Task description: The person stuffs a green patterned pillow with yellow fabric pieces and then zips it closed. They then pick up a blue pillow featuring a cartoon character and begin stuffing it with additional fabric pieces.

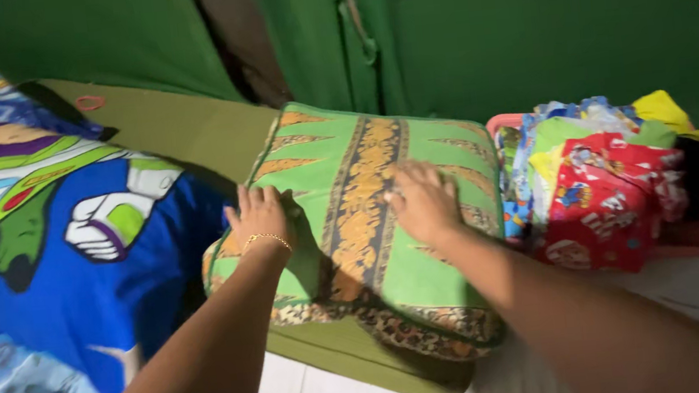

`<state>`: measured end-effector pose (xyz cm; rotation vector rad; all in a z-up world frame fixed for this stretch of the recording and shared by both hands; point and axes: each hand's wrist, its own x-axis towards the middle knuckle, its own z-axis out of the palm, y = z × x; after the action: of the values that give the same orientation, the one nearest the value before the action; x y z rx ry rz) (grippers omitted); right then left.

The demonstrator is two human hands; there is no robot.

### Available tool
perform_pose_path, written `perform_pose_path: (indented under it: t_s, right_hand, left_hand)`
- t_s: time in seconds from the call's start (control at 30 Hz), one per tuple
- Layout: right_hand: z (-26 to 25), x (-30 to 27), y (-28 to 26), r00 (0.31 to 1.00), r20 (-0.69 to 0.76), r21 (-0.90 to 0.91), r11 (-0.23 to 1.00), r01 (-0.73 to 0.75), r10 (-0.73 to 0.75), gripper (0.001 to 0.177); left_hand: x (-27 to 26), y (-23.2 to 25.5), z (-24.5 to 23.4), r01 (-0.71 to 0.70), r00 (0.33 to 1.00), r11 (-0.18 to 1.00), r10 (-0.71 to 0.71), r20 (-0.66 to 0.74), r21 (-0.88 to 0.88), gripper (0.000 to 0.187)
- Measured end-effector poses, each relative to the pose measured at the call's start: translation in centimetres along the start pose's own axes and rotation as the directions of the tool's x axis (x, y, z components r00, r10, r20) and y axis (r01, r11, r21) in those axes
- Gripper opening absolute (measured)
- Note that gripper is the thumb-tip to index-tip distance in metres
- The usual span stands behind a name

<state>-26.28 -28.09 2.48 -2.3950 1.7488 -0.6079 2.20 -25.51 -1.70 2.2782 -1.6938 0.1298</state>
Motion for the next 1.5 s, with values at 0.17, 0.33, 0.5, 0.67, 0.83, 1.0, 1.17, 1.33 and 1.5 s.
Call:
perform_pose_path:
  t_s: [0.17,0.33,0.5,0.67,0.83,1.0,1.17,1.33,1.5]
  right_hand:
    - [-1.4,0.6,-1.3,0.968,0.155,-0.083,0.979,-0.186,0.197,0.088]
    - [-1.9,-0.5,-5.8,0.972,0.118,-0.092,0.977,-0.191,0.201,0.096]
    - [-3.7,-2.1,-12.3,0.988,0.065,-0.041,0.989,-0.141,0.143,0.101]
    - [-5.3,-5.6,-18.0,0.997,0.018,-0.029,0.997,-0.077,0.077,0.103]
    - [-6.2,-10.5,-23.6,0.998,0.009,-0.046,0.997,-0.055,0.055,0.102]
    - [-7.5,-14.9,-28.6,0.999,-0.028,-0.067,0.997,-0.045,0.043,0.102]
    - [-7.6,-18.2,-33.1,0.996,-0.079,-0.044,0.998,-0.037,0.033,0.103]
    - [-7.5,-21.7,-34.9,0.990,-0.103,-0.027,0.995,-0.097,0.094,0.104]
    - [-7.9,-25.5,-33.5,0.965,-0.126,-0.089,0.966,-0.242,0.230,0.107]
  left_hand:
    - [-0.3,-4.0,-3.4,0.062,0.990,0.984,-0.039,-0.138,0.168,0.062]
    - [-3.3,-6.2,-9.6,0.094,0.983,0.994,-0.085,-0.160,0.055,0.071]
    - [-6.7,-9.4,-13.9,0.096,0.970,0.995,-0.103,-0.221,-0.040,0.067]
    - [-10.9,-13.6,-17.4,0.111,0.963,0.988,-0.135,-0.234,-0.112,0.065]
    - [-16.9,-18.7,-21.3,0.152,0.952,0.980,-0.180,-0.247,-0.128,0.069]
    - [-22.0,-24.2,-25.7,0.189,0.958,0.978,-0.204,-0.201,-0.091,0.071]
    - [-25.6,-29.0,-27.8,0.140,0.947,0.986,-0.161,-0.277,-0.096,0.073]
    - [-27.8,-31.3,-28.0,0.102,0.970,0.984,-0.132,-0.206,-0.149,0.074]
    - [-27.3,-30.3,-26.8,-0.016,0.986,0.985,-0.012,-0.164,-0.174,0.074]
